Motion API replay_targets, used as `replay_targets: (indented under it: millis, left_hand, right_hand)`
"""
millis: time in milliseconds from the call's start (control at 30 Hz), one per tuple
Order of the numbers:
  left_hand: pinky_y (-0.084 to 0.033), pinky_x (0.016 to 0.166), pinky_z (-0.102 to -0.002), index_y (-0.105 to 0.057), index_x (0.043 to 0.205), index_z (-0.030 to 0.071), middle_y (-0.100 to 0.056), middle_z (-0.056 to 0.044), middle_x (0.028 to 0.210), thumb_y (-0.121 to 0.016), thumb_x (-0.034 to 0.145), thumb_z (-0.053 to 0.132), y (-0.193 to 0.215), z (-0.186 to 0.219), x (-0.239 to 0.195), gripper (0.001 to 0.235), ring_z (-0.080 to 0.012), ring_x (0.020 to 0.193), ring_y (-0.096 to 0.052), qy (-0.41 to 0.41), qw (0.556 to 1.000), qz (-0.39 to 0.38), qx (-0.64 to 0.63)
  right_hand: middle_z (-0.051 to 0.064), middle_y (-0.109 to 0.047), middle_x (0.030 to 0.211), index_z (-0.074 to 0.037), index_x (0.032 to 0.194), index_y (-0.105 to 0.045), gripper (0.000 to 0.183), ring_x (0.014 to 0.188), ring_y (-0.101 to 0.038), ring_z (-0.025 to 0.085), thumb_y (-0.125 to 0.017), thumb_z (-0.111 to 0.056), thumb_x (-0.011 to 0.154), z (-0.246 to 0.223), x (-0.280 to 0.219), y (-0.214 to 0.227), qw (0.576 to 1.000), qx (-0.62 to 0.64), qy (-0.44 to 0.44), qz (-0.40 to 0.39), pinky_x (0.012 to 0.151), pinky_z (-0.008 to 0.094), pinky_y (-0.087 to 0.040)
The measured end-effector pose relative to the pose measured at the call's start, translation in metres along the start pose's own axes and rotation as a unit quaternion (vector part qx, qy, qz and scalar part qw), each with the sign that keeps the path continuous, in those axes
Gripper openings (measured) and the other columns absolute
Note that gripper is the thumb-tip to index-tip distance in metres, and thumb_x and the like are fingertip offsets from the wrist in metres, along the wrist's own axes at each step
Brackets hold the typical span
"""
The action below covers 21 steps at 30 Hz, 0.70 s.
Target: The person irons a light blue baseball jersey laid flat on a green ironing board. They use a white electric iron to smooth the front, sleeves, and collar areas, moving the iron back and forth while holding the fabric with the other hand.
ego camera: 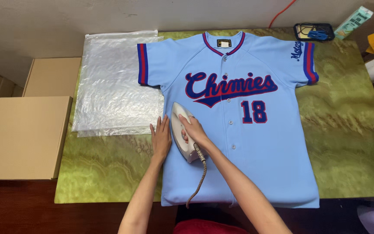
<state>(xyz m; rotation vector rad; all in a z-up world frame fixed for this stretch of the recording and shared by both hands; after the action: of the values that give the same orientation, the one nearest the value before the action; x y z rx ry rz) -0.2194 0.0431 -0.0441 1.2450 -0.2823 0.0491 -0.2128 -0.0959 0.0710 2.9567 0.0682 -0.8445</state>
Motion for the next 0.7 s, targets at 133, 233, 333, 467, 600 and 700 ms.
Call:
replay_targets:
  millis: [133,233,333,467,600,700]
  left_hand:
    - [-0.011,0.105,-0.050,-0.039,0.129,0.021,-0.030,0.009,0.140,-0.036,0.089,0.019,-0.007,0.000,-0.004,0.041,-0.0152,0.131,-0.022,0.014,0.998,0.025,0.051]
    - [-0.011,0.104,-0.052,-0.040,0.128,0.021,-0.032,0.010,0.139,-0.037,0.088,0.018,-0.006,0.005,-0.006,0.040,-0.0143,0.131,-0.023,0.025,0.998,0.035,0.041]
    - [-0.012,0.104,-0.051,-0.041,0.127,0.022,-0.032,0.010,0.139,-0.037,0.087,0.018,-0.009,0.006,-0.002,0.040,-0.0139,0.131,-0.024,0.034,0.997,0.046,0.056]
    - [-0.012,0.105,-0.051,-0.040,0.128,0.023,-0.031,0.011,0.139,-0.037,0.088,0.019,-0.012,0.003,-0.003,0.040,-0.0139,0.131,-0.023,0.036,0.998,0.042,0.043]
    - [-0.010,0.105,-0.050,-0.040,0.127,0.022,-0.030,0.011,0.140,-0.037,0.089,0.019,-0.005,0.002,-0.008,0.039,-0.0136,0.132,-0.022,0.040,0.999,0.027,0.020]
    - [-0.014,0.104,-0.053,-0.043,0.126,0.018,-0.032,0.007,0.139,-0.037,0.091,0.018,-0.007,-0.003,-0.003,0.035,-0.0165,0.131,-0.025,0.021,0.998,0.017,-0.056]
  right_hand:
    - [0.009,-0.048,0.052,0.001,0.101,-0.049,0.046,0.036,-0.049,0.016,-0.049,-0.042,0.085,0.001,-0.020,0.020,0.998,0.057,-0.001,0.023,0.030,0.029,-0.045]
    - [0.007,-0.045,0.052,0.001,0.097,-0.047,0.043,0.036,-0.047,0.014,-0.045,-0.041,0.086,-0.007,-0.043,0.041,0.994,0.083,-0.002,0.072,0.031,0.026,-0.044]
    - [0.008,-0.044,0.050,0.000,0.093,-0.047,0.039,0.036,-0.047,0.015,-0.046,-0.038,0.087,-0.006,-0.048,0.053,0.992,0.095,-0.006,0.084,0.031,0.027,-0.044]
    - [0.009,-0.045,0.052,0.000,0.091,-0.046,0.038,0.036,-0.048,0.015,-0.047,-0.038,0.087,-0.003,-0.059,0.052,0.988,0.104,-0.002,0.110,0.031,0.029,-0.044]
    - [0.008,-0.046,0.052,0.001,0.095,-0.046,0.040,0.036,-0.048,0.015,-0.047,-0.038,0.087,0.007,-0.064,0.049,0.986,0.103,-0.003,0.132,0.030,0.029,-0.044]
    - [0.007,-0.048,0.052,0.002,0.099,-0.047,0.043,0.035,-0.049,0.015,-0.047,-0.039,0.087,0.007,-0.059,0.045,0.987,0.075,0.007,0.139,0.031,0.030,-0.045]
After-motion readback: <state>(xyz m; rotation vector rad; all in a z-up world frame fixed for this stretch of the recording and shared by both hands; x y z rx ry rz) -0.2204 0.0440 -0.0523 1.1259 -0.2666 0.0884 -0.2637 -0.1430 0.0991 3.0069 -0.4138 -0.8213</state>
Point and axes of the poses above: each hand's wrist, its own x-axis towards the middle knuckle, its own y-axis out of the back of the hand, z = x × y, the point moved 1 cm from there along x, towards the middle knuckle
